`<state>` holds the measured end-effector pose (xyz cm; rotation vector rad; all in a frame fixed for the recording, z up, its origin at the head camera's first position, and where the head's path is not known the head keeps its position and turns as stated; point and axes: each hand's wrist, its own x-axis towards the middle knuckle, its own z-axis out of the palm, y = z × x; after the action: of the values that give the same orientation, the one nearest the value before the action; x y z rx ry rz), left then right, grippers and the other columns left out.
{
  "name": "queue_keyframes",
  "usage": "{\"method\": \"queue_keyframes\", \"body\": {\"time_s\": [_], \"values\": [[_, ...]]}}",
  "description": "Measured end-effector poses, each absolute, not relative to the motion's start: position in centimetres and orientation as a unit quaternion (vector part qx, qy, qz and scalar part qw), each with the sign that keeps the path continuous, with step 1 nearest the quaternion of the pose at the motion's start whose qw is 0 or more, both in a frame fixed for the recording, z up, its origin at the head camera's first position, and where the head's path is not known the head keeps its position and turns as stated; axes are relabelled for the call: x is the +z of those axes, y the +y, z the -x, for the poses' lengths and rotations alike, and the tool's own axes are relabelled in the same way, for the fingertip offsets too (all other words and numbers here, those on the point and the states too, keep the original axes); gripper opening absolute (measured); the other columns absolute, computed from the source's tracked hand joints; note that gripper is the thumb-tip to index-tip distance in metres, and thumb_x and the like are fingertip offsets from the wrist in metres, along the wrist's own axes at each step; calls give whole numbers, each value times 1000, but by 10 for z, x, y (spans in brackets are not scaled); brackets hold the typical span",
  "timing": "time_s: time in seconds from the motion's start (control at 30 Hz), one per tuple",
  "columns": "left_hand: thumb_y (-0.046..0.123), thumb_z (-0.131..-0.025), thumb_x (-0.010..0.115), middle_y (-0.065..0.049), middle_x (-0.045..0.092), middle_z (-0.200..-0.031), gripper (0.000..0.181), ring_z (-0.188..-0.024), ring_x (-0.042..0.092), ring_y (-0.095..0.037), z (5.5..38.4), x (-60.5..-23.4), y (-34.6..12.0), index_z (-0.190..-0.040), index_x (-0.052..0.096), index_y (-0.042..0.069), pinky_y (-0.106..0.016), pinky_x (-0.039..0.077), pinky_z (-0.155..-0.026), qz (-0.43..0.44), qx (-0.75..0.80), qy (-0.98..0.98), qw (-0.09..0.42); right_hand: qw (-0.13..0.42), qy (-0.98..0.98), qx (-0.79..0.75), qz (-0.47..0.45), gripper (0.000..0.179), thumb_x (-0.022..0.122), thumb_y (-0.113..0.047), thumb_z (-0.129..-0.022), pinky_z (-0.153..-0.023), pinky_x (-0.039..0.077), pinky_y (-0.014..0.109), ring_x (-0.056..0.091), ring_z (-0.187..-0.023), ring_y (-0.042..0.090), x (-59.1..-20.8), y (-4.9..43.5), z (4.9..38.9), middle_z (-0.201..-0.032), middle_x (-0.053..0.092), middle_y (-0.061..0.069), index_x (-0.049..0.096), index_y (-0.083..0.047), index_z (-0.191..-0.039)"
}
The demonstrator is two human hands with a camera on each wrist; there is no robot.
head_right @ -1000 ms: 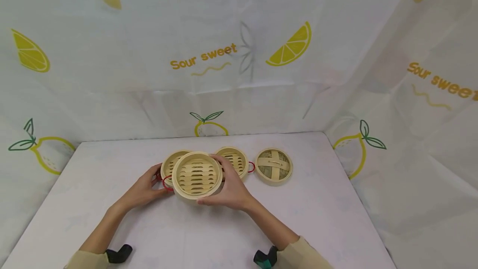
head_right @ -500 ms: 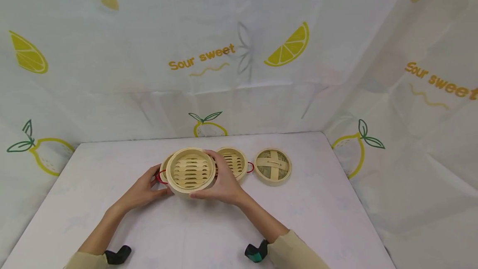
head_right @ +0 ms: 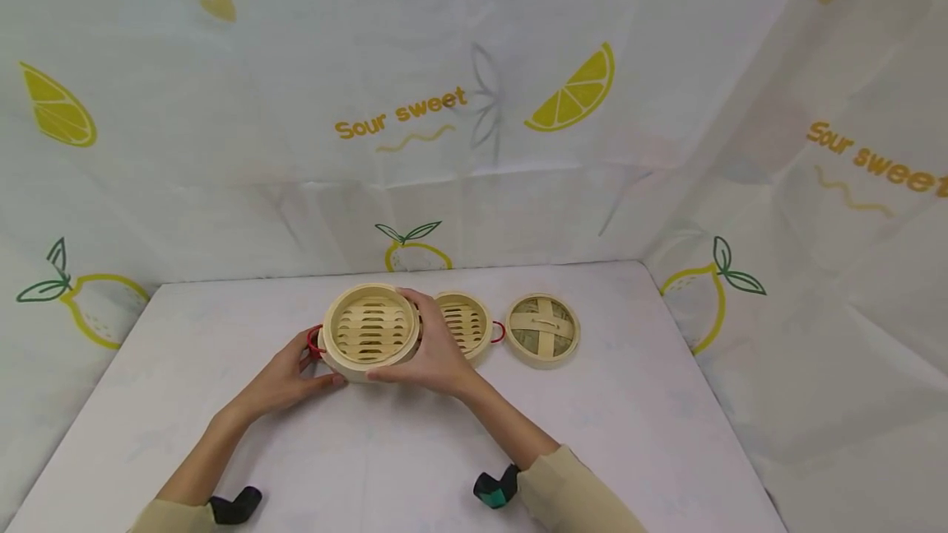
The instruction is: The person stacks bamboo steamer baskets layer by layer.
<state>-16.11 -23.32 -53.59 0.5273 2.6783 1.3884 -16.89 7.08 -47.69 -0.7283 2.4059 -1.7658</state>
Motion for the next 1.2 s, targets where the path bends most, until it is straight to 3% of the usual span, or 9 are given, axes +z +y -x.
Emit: {"method": "queue_keyframes", "body": {"time_s": [0.23, 0.37, 0.5, 0.8, 1.0, 1.2], "values": [[29, -88, 93, -27, 53, -157, 97, -139, 59, -41, 159, -532, -231, -161, 38, -4, -62, 48, -119, -152, 438, 884, 54, 37, 781, -576, 238, 119, 105, -18, -69, -125, 43, 45, 50, -149, 23, -478, 69, 172, -162, 49, 6, 35, -20, -165], [29, -88, 93, -26, 55, -155, 95, -138, 60, -40, 158, -531, -231, -160, 40, -4, -61, 49, -119, -150, 433, 887, 56, 41, 781, -574, 243, 120, 105, -15, -69, -126, 44, 40, 49, -149, 20, -478, 66, 175, -161, 47, 5, 34, -19, -165], [29, -89, 93, -20, 60, -151, 92, -135, 63, -34, 158, -532, -232, -159, 42, -1, -59, 50, -117, -165, 434, 885, 47, 34, 788, -562, 249, 120, 105, -18, -68, -127, 42, 45, 48, -150, 21, -478, 61, 177, -161, 47, 5, 35, -17, -165], [26, -87, 95, -8, 67, -139, 89, -118, 64, -5, 160, -531, -233, -158, 46, 7, -27, 54, -111, -188, 447, 874, 26, 41, 797, -555, 235, 117, 105, -22, -69, -128, 40, 48, 49, -148, 19, -480, 50, 180, -161, 50, 4, 36, -21, -165], [28, -85, 96, -7, 68, -139, 92, -112, 64, -5, 159, -532, -233, -159, 45, 8, -40, 55, -107, -182, 426, 886, 14, 54, 787, -567, 239, 118, 104, -21, -71, -123, 45, 45, 52, -146, 22, -480, 44, 181, -162, 47, 8, 34, -18, -166], [29, -85, 96, -10, 64, -145, 95, -116, 62, -6, 160, -533, -233, -161, 42, 9, -36, 55, -109, -185, 431, 883, 15, 55, 789, -566, 231, 118, 103, -20, -71, -124, 45, 47, 50, -148, 22, -483, 41, 185, -163, 45, 8, 34, -17, -166]]}}
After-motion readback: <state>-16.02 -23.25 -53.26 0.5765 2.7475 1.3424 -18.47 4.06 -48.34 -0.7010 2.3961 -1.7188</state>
